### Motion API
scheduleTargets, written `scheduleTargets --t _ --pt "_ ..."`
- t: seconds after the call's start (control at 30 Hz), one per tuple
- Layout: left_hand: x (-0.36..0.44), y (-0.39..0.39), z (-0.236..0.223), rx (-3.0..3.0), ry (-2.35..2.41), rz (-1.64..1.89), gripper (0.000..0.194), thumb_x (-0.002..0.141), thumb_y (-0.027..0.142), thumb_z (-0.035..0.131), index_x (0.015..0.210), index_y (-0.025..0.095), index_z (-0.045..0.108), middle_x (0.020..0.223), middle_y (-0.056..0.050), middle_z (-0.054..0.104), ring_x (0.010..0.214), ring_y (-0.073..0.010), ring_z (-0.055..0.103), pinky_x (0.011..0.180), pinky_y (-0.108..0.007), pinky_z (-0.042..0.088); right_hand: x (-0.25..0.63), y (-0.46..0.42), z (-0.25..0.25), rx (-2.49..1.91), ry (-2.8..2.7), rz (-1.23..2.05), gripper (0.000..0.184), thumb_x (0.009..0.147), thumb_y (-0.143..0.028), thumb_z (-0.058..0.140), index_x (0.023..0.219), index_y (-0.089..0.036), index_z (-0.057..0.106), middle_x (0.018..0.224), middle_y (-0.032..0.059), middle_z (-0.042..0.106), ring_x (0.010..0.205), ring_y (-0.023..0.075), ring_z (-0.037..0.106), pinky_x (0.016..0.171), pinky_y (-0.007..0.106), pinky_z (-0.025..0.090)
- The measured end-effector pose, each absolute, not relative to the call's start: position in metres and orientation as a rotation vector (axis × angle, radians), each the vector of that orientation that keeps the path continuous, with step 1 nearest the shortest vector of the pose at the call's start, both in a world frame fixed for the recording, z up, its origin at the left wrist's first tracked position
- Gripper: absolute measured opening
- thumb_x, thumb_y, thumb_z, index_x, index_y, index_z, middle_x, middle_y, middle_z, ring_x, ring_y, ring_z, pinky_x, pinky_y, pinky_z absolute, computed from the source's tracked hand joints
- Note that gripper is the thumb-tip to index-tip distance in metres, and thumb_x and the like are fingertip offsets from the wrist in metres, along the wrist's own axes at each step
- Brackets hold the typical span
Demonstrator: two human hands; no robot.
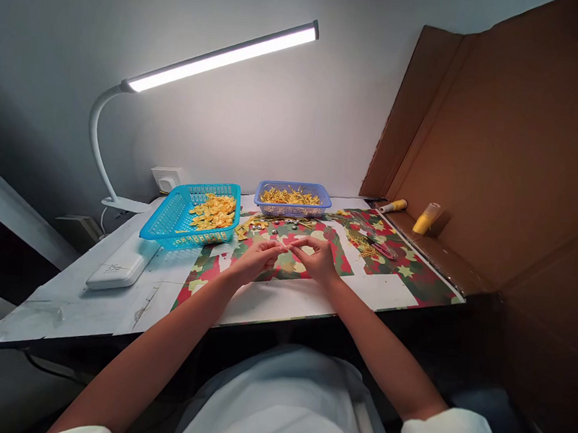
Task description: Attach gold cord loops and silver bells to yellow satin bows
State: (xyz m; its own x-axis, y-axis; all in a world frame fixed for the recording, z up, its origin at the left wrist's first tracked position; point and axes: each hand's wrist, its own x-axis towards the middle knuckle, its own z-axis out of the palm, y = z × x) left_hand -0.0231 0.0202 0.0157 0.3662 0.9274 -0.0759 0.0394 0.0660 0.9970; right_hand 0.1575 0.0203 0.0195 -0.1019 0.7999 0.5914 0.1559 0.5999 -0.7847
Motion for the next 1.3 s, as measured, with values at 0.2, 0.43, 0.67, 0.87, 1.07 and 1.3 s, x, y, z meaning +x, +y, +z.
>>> scheduleTargets --t 0.2,0.43,0.67,0.87,1.07,1.3 --pt "-0.021 0.021 0.013 1.385 0.995 0.995 0.032 0.092 0.033 0.058 0.118 0.015 0.058 0.115 -0.009 0.062 0.095 -0.0207 0.064 0.08 -0.04 0.056 0.159 0.021 0.021 -0.86 -1.532 0.705 0.011 0.075 -0.03 0.07 0.072 -0.02 0.074 0.076 0.0049 0.076 0.078 0.0214 0.071 0.075 0.033 0.055" --pt "-0.02 0.007 0.028 1.479 0.979 1.202 0.026 0.085 0.038 0.065 0.078 0.013 0.064 0.055 0.006 0.052 0.044 -0.0054 0.045 0.043 -0.017 0.038 0.155 0.007 0.025 -0.829 -1.542 0.812 0.016 0.076 -0.032 0.069 0.068 -0.019 0.074 0.07 0.0049 0.075 0.076 0.0212 0.071 0.076 0.034 0.054" --pt "-0.013 -0.037 0.034 1.511 1.017 1.332 0.028 0.078 0.04 0.067 0.065 0.015 0.063 0.046 0.005 0.051 0.038 -0.0053 0.04 0.038 -0.018 0.03 0.143 -0.029 0.02 -0.78 -1.485 1.01 0.019 0.08 -0.036 0.067 0.078 -0.02 0.076 0.064 0.0022 0.073 0.064 0.0174 0.069 0.072 0.032 0.054" --pt "-0.008 -0.073 0.042 1.511 1.12 1.477 0.022 0.081 0.031 0.063 0.066 0.016 0.063 0.047 0.006 0.05 0.038 -0.0051 0.04 0.037 -0.017 0.031 0.138 -0.056 0.023 -0.749 -1.427 1.146 0.018 0.081 -0.036 0.067 0.084 -0.021 0.078 0.059 0.0003 0.071 0.06 0.0154 0.067 0.071 0.031 0.053" --pt "-0.003 -0.093 0.055 1.54 1.214 1.577 0.019 0.078 0.024 0.064 0.061 0.017 0.061 0.046 0.006 0.05 0.038 -0.0056 0.042 0.037 -0.017 0.032 0.137 -0.077 0.034 -0.711 -1.376 1.202 0.017 0.083 -0.033 0.066 0.087 -0.022 0.079 0.059 -0.0008 0.07 0.057 0.0136 0.065 0.069 0.029 0.053" --pt "0.001 -0.101 0.062 1.677 1.352 1.615 0.021 0.079 0.023 0.06 0.059 0.018 0.06 0.045 0.006 0.05 0.037 -0.0067 0.042 0.036 -0.018 0.032 0.133 -0.088 0.041 -0.773 -1.389 1.076 0.015 0.082 -0.027 0.065 0.084 -0.022 0.079 0.06 -0.0002 0.071 0.055 0.0133 0.065 0.065 0.027 0.053"
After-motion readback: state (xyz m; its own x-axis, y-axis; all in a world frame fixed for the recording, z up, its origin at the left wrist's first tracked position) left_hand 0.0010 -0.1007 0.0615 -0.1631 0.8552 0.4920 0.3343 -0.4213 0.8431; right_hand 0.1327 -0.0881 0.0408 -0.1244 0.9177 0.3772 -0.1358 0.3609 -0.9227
